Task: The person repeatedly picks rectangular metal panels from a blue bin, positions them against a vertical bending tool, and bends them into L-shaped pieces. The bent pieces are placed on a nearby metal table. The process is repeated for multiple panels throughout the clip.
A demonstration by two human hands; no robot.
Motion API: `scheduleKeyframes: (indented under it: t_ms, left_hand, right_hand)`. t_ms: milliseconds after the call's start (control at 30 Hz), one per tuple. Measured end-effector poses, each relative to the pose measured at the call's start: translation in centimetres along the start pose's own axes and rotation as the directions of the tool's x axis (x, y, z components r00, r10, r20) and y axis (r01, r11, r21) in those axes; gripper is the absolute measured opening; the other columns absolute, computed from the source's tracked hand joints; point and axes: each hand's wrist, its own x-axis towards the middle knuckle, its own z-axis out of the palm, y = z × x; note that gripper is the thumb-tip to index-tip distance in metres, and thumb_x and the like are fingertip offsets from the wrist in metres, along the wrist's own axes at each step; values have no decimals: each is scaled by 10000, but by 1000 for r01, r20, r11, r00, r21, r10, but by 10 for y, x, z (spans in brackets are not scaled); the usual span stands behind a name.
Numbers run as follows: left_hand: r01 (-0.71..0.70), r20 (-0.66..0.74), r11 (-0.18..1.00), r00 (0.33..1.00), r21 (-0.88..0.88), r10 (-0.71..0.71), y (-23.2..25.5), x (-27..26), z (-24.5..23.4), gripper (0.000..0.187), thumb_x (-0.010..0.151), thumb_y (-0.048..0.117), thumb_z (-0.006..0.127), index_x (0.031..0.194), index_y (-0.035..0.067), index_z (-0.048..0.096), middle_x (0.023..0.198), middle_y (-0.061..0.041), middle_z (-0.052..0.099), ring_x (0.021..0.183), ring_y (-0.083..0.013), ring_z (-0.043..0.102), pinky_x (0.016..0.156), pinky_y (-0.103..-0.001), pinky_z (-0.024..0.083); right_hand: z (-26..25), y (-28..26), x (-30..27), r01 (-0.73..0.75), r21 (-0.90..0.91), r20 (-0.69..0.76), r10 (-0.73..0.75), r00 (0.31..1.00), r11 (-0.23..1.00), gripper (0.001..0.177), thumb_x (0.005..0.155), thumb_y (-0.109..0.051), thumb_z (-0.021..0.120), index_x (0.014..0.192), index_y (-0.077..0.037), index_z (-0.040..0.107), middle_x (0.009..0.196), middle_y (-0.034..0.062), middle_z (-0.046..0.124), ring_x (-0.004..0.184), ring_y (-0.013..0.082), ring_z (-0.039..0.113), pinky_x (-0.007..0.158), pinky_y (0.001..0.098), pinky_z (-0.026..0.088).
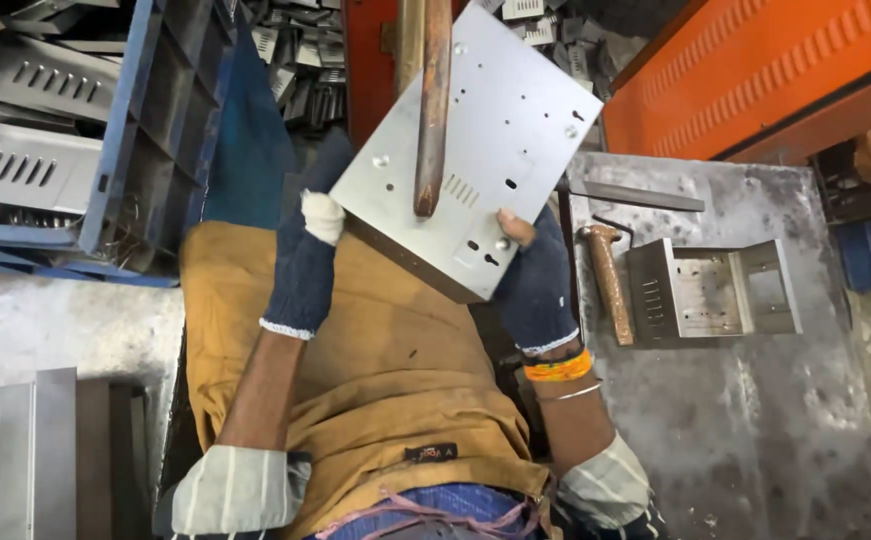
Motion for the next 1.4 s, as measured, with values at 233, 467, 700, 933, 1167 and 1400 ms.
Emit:
scheduleKeyframes:
  t_ms: [233,467,700,933,1167,1400]
  left_hand:
    - [-49,104,997,993,-51,54,8,-13,15,544,1005,105,518,1539,6,488,1638,-133,450,1271,-167,436,1045,-315,317]
    - [-162,171,982,970,-92,176,20,-10,39,340,1095,186,546,1365,-8,618,1694,-167,376,1585,-224,361,1312,-373,272]
    - [-120,111,987,985,-108,132,-6,-8,38,324,1064,221,608,1261,-27,679,1591,-248,513,1544,-260,436,1258,-390,348]
    - [-175,138,974,971,-143,195,5,-10,47,350,1037,229,613,1286,-13,658,1674,-217,393,1586,-257,371,1323,-396,287]
    - [-167,68,982,983,-91,173,-17,-18,41,402,1045,311,639,1271,-19,678,1587,-240,484,1525,-283,447,1291,-415,334]
    - [-251,41,957,965,-142,259,-28,-8,43,467,1062,315,594,1364,-38,643,1542,-220,509,1506,-280,444,1345,-433,292]
  right_hand:
    - [-24,-8,19,-120,-67,-113,112,987,991,480,916,-159,627,1355,26,563,1198,140,683,1058,273,688,929,407,577]
    - [-9,-36,28,-101,-254,-110,75,991,962,491,916,-174,661,1363,9,576,1192,106,678,1048,214,675,895,355,565]
    - [-11,-41,32,-24,-439,-62,-4,998,898,647,823,-104,711,1428,-17,501,1244,106,672,1086,205,678,922,342,571]
    - [-42,-31,42,24,-530,-43,-55,998,848,651,828,-70,719,1437,-15,493,1270,98,655,1116,194,648,963,349,555]
    - [-47,-33,47,50,-600,2,-61,998,798,655,837,-53,731,1446,-13,493,1298,99,654,1144,194,636,1001,342,534]
    - [-25,-41,50,89,-522,73,-59,996,848,678,829,-142,744,1445,-1,496,1279,99,665,1134,200,658,978,333,552]
